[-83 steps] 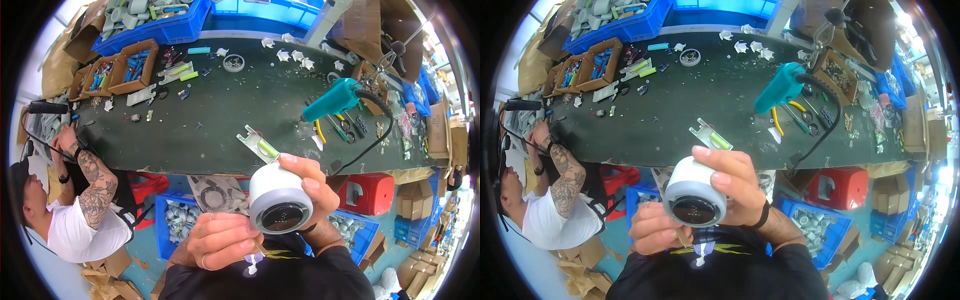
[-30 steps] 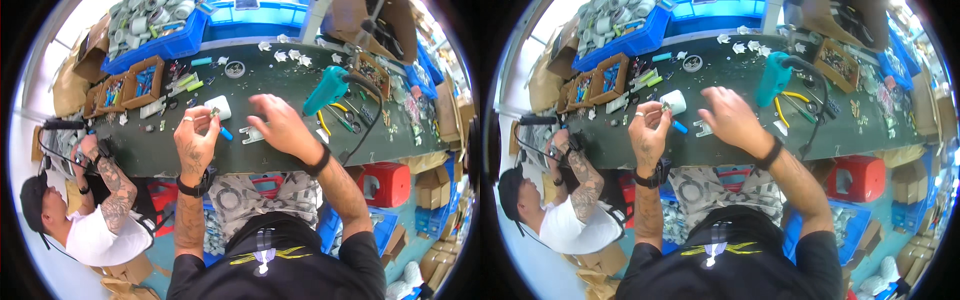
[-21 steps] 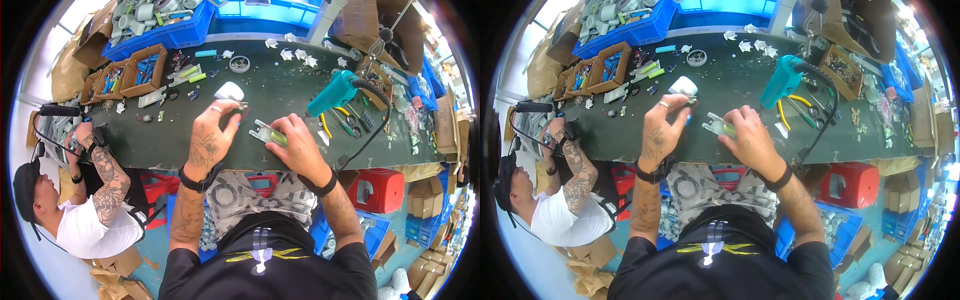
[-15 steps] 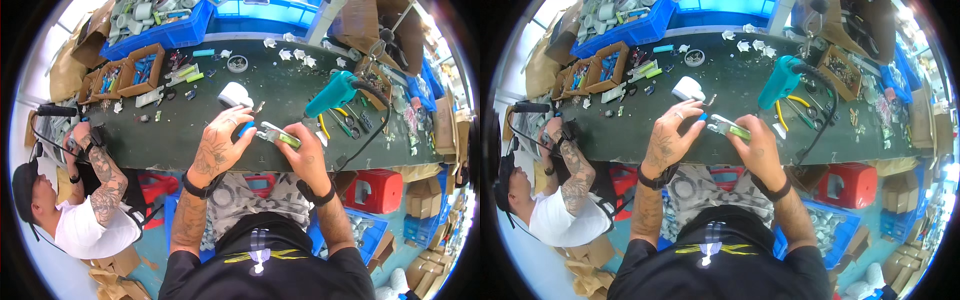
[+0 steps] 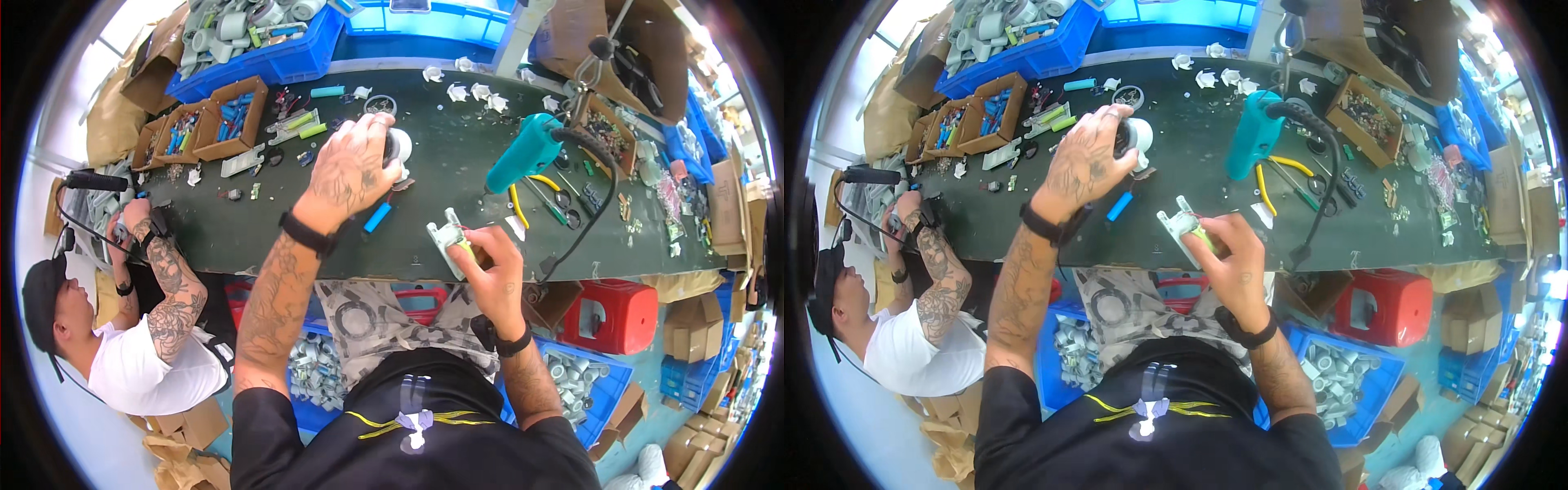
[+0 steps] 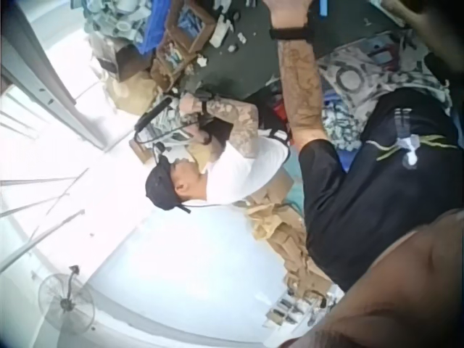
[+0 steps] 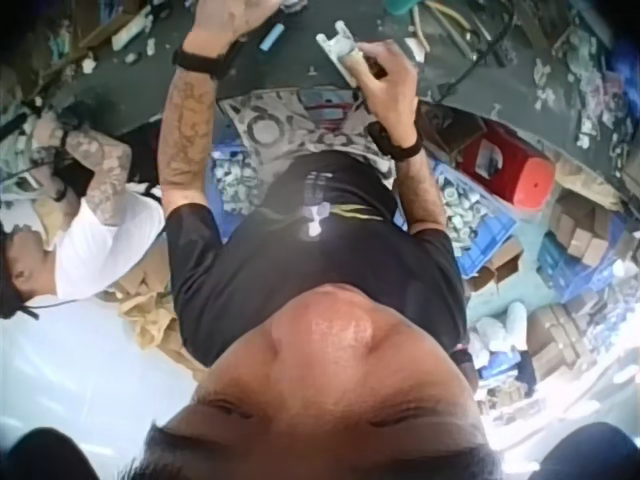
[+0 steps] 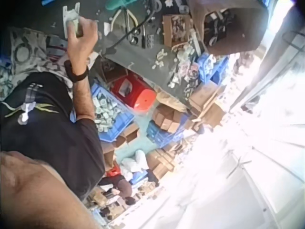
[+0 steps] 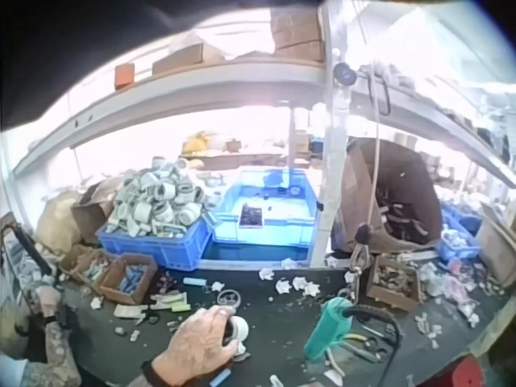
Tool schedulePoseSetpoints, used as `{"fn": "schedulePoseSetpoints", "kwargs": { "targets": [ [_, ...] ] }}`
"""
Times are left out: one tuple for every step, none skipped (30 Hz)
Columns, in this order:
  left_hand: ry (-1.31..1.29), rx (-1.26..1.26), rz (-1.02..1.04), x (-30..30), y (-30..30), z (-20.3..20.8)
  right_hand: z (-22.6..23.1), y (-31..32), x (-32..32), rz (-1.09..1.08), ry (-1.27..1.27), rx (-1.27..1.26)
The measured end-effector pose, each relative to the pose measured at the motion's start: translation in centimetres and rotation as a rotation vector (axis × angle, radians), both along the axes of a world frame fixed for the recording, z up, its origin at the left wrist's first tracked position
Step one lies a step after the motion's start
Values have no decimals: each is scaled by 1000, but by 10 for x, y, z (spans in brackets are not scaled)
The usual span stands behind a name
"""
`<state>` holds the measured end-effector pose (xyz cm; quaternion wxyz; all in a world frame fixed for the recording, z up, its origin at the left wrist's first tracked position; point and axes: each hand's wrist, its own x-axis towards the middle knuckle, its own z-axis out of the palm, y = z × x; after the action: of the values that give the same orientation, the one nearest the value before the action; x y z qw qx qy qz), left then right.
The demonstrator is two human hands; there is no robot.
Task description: Assembling small portable fans on an assembly line by installing internal electronics and housing components.
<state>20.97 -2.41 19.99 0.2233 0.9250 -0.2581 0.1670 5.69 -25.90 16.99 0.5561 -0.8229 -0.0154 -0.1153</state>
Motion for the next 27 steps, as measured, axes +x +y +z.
{"fn": "schedulePoseSetpoints", "kwargs": {
  "targets": [
    [6, 74, -38, 8, -5, 5, 1, 0, 0, 3, -7, 12],
    [91, 144, -54, 15, -10, 10, 2, 0, 0, -9, -11, 26],
    [91, 150, -56, 15, -16, 13, 2, -3, -1, -12, -12, 33],
    [-7, 106, -72, 14, -19, 14, 0, -5, -3, -13, -1, 29],
    [-105, 57, -95, 11, -27, 22, -3, -7, -5, -22, 10, 23],
    [-178, -61, -67, -3, -31, 29, -4, -8, -9, -33, 12, 26],
    [68, -276, -41, -23, -40, 40, -8, -12, -14, -77, 74, 134],
    [325, -481, -16, -47, -45, 45, -12, -15, -21, -125, 134, 241],
    [432, -678, -40, -79, -42, 46, -12, -11, -30, -128, 143, 256],
    [651, -746, -102, -103, -34, 34, -13, -7, -36, -108, 128, 248],
    [803, -757, -123, -125, -39, 29, -14, -5, -40, -92, 113, 236],
    [828, -805, -132, -145, -45, 13, -10, -1, -42, -43, 86, 214],
    [983, -872, -155, -157, -50, 9, -10, 3, -44, -22, 68, 156],
    [922, -955, -148, -167, -52, -10, -6, 6, -48, 19, 54, 117],
    [858, -1035, -139, -175, -52, -26, -3, 9, -49, 62, 38, 79],
    [878, -1031, -137, -177, -51, -24, -6, 8, -48, 52, 54, 82],
    [931, -1045, -97, -178, -51, -20, -10, 5, -45, 113, 17, 11],
    [982, -1058, -55, -181, -49, -18, -13, 4, -46, 176, -21, -60],
    [989, -1054, -51, -182, -46, -19, -13, 4, -45, 174, -15, -56],
    [994, -990, -54, -184, -41, -20, -13, 5, -45, 214, -14, -70],
    [998, -926, -58, -185, -35, -23, -13, 7, -47, 254, -14, -84],
    [975, -1005, -10, -184, -32, -27, -12, 5, -49, 244, -12, -82],
    [953, -1082, 37, -181, -30, -30, -12, 2, -51, 289, 69, -21],
    [926, -1057, 48, -179, -26, -29, -12, 0, -54, 328, 150, 41],
    [948, -1048, 19, -176, -27, -25, -11, -2, -57, 294, 154, 38],
    [904, -938, 11, -177, -27, -19, -7, -3, -64, 274, 149, 59],
    [859, -830, -8, -177, -27, -18, -5, -3, -71, 246, 144, 78]
  ]
}}
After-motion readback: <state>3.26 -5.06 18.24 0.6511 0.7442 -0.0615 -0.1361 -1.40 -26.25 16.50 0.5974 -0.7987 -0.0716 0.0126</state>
